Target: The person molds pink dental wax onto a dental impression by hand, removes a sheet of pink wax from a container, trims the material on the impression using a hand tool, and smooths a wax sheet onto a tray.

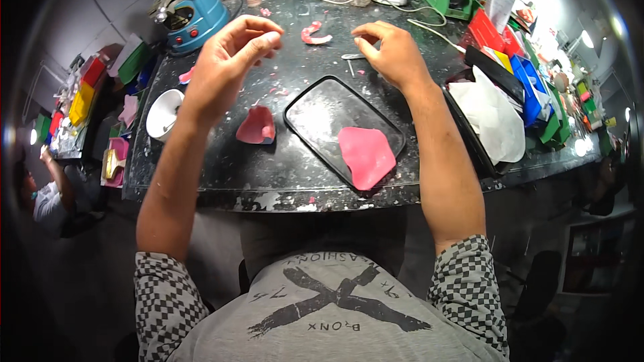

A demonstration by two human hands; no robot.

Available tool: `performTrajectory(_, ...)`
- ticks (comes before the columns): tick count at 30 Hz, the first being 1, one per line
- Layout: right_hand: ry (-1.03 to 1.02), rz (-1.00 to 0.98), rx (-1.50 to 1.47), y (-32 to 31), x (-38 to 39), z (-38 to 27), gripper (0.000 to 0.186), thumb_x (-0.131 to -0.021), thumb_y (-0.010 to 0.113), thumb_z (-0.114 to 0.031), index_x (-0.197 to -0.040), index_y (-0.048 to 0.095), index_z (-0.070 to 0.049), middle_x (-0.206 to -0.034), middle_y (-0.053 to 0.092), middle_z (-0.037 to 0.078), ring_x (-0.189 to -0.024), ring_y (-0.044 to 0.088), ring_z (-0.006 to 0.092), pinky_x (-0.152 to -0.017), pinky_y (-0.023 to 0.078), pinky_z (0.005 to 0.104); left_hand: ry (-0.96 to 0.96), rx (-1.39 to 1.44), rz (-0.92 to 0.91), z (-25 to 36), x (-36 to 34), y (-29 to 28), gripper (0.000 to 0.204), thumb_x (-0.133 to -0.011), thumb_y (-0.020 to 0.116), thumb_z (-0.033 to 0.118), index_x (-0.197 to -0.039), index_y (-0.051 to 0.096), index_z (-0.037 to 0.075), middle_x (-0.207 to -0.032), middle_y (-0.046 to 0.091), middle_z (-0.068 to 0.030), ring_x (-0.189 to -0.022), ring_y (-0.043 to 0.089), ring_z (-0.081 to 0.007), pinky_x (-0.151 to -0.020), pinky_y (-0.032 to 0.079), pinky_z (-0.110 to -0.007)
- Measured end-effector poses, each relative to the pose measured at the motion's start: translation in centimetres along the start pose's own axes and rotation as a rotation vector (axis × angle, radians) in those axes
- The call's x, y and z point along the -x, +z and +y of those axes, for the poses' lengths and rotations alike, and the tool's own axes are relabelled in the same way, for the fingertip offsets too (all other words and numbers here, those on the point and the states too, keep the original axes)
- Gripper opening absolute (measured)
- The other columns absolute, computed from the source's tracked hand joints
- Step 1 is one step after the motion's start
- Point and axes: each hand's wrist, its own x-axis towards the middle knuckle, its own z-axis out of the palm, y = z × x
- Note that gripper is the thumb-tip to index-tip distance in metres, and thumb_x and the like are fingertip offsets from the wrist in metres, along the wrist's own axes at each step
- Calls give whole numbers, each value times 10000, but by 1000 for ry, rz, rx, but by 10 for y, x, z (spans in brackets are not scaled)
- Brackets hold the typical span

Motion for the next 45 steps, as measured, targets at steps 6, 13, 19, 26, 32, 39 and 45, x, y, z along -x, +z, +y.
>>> performTrajectory(6, 80, -53, 94, 8, 4, 17, 172, -888, 721, -158, -998, 769, -35, -969, 732, 109, -874, 723, 247, -808, 564, 341, 144, -397, 117, -64, -19, -14, 136, -984, 658, 128, -1058, 693, 20, -970, 692, -6, -854, 604, -81, -805, 469, -244)
performTrajectory(13, 58, -157, 78, 15, 2, 25, 198, -874, 726, -152, -1035, 766, -44, -978, 711, 126, -927, 705, 260, -842, 551, 358, 58, -563, 20, -74, 0, -15, 216, -859, 778, 150, -1047, 735, 53, -979, 696, -43, -935, 644, -181, -850, 482, -314)
performTrajectory(19, 77, -117, 143, 20, 3, 26, 213, -852, 721, -201, -1026, 781, -94, -1086, 704, 133, -1077, 642, 330, -969, 502, 434, 13, -657, -247, -75, 2, -20, 229, -743, 863, 217, -935, 793, 113, -1091, 669, -41, -1105, 579, -237, -966, 455, -369)
performTrajectory(26, 112, -100, 154, 19, 4, 30, 215, -841, 726, -217, -1020, 780, -110, -1081, 703, 122, -1095, 632, 321, -986, 470, 435, 109, -606, -187, -83, -1, -16, 164, -774, 834, 170, -862, 737, 71, -1084, 661, -57, -1113, 573, -255, -996, 439, -372)
performTrajectory(32, 114, -108, 92, 24, 7, 22, 220, -861, 716, -233, -1026, 774, -100, -1049, 714, 123, -1056, 643, 323, -982, 460, 458, 112, -522, -3, -86, -2, -14, 139, -905, 727, 170, -882, 716, 33, -992, 689, -86, -1014, 625, -243, -939, 464, -363)
performTrajectory(39, 7, -30, -81, 36, 10, 12, 205, -881, 725, -226, -1038, 765, -101, -1007, 709, 112, -1007, 648, 304, -933, 477, 415, 57, -296, 138, -89, -2, -13, 154, -944, 700, 131, -891, 684, -13, -921, 664, -46, -875, 617, -119, -815, 468, -272)
performTrajectory(45, -90, 80, -146, 27, 4, -14, 131, -912, 710, -185, -990, 748, -87, -908, 702, 64, -889, 660, 256, -882, 470, 386, 6, -62, 294, -92, -4, -14, 418, -990, 674, 147, -683, 392, 106, -722, 404, 75, -658, 339, -27, -573, 296, -237)
